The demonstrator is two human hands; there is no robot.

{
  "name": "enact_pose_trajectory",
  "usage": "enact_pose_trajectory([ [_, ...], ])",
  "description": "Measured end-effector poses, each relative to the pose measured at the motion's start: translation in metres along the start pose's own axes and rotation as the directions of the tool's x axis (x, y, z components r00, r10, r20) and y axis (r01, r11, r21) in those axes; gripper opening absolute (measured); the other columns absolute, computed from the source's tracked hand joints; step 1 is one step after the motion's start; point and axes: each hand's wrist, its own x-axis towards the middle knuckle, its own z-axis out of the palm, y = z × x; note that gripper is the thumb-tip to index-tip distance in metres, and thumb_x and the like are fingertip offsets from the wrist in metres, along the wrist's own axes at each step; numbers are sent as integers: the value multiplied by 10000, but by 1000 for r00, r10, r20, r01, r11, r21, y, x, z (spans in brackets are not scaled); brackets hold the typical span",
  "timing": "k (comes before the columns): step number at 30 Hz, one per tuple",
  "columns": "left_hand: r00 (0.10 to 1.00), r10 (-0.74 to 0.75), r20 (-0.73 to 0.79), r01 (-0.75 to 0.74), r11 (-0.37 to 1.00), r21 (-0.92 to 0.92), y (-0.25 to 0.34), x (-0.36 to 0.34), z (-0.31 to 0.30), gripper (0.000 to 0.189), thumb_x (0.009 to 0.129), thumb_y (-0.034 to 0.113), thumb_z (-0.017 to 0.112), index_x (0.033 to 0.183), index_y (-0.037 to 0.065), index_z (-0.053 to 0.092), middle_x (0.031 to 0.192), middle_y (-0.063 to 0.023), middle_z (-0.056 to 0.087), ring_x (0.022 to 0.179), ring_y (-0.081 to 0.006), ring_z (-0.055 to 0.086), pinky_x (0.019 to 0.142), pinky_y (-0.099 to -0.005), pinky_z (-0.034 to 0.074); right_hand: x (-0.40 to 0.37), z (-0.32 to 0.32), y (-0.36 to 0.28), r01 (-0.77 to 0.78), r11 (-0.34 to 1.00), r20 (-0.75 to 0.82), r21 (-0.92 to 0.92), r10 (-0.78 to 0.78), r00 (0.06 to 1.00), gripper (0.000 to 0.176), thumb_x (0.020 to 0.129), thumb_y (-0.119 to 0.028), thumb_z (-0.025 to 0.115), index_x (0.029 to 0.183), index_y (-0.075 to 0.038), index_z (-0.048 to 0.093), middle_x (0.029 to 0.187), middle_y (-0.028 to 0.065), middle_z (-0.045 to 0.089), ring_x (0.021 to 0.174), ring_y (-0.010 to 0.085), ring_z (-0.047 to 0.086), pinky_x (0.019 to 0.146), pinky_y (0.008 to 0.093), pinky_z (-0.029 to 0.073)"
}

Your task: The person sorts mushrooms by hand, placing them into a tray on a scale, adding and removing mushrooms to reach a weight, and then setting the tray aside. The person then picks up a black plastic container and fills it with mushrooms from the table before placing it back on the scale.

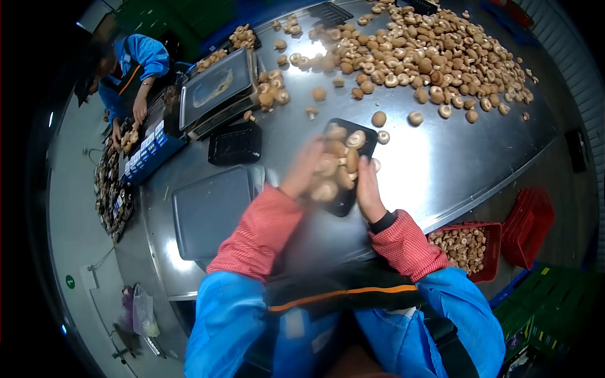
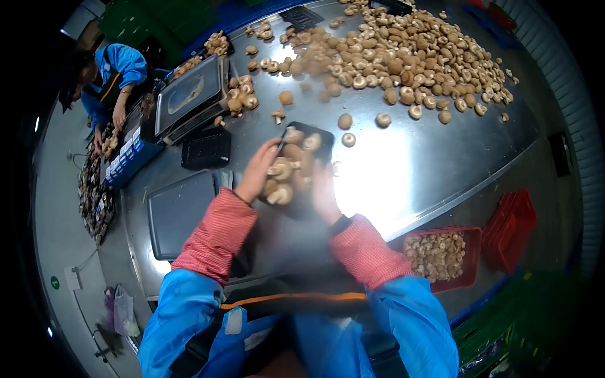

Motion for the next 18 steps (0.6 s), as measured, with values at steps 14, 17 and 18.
enact_pose_trajectory([
  [14, 955, -296, -32, 298, 950, 89, -3, -139, -259, 436, 1011, 309, 507, 1372, 66, 532, 1268, -112, 590, 1159, -193, 567, 993, -297, 456, -31, 117, 7, 449, 703, 557, -551, -90, 825, 291, 919, -265, 583, 1136, -72, 602, 1020, 188, 623, 863, 330, 659, 740, 425, 543],
  [17, 959, -281, -31, 281, 936, 214, -14, -149, -281, 443, 980, 326, 551, 1339, 67, 570, 1240, -121, 597, 1155, -213, 570, 998, -309, 452, 5, 80, 7, 387, 312, 376, -868, -98, 921, 366, 869, -227, 669, 1198, -91, 587, 1098, 176, 588, 896, 345, 649, 726, 429, 540],
  [18, 961, -275, -30, 273, 926, 259, -16, -151, -289, 446, 969, 332, 565, 1326, 65, 584, 1225, -124, 601, 1151, -221, 572, 1000, -314, 449, 19, 64, 22, 362, 143, 343, -921, -143, 929, 413, 867, -255, 666, 1232, -90, 565, 1114, 209, 575, 902, 359, 646, 727, 434, 544],
])
